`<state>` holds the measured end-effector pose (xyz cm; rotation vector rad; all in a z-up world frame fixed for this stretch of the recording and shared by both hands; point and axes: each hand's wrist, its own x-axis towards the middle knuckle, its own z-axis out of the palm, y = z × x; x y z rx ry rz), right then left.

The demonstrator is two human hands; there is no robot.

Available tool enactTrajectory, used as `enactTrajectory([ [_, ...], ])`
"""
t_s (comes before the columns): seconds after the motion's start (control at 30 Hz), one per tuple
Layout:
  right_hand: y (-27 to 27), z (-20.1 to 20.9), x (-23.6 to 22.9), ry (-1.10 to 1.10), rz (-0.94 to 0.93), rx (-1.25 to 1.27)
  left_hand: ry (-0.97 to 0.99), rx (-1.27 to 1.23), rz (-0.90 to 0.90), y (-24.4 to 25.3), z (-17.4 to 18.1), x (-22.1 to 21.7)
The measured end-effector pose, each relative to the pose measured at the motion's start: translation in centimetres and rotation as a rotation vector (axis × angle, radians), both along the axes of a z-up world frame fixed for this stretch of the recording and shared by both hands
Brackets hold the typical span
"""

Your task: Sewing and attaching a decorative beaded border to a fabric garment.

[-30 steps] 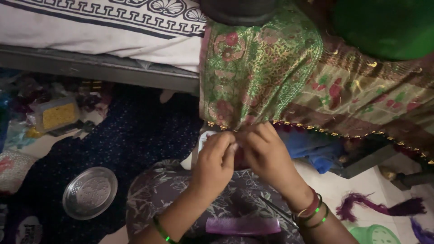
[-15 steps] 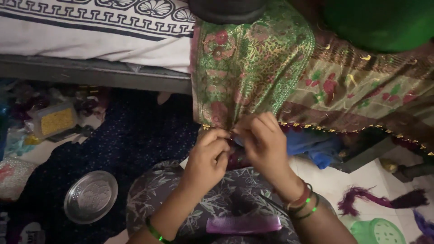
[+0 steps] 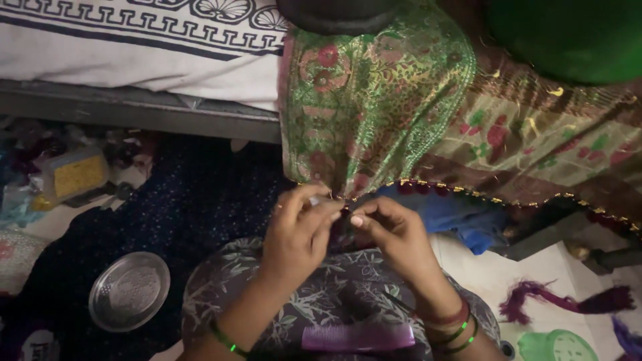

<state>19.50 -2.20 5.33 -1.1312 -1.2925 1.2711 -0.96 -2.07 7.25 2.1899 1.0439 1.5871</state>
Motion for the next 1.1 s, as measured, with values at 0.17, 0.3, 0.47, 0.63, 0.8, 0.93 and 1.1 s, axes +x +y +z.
enactTrajectory([
  [0.17, -0.3, 1.1, 0.0, -0.007, 0.016, 0.015, 0.309, 0.299, 0.201, 0.9, 2.2, -1.0],
  [0.3, -0.3, 1.8, 0.4, -0.169, -0.070, 0.155, 0.262, 0.304, 0.119, 1.2, 1.8, -1.3],
  [0.47, -0.3, 3.8, -0.2, -0.596, -0.080, 0.538, 0.018, 0.102, -0.013, 1.5, 1.0, -1.3],
  [0.63, -0.6, 5.5, -2.0, -0.704, -0.030, 0.765, -0.089, -0.018, -0.010, 1.9, 1.1, -0.3],
  [0.8, 0.0, 3.9, -1.3, -0.736, -0.050, 0.691, -0.132, -0.166, 0.068, 2.2, 0.6, -0.3],
  [0.93, -0.6, 3.1, -0.9, -0.825, -0.178, 0.634, -0.304, -0.591, -0.141, 3.0, -2.5, 0.0],
  [1.1, -1.1, 2.2, -0.4, -0.922, -0.146, 0.709, -0.609, -0.759, -0.334, 2.5, -2.0, 1.6],
])
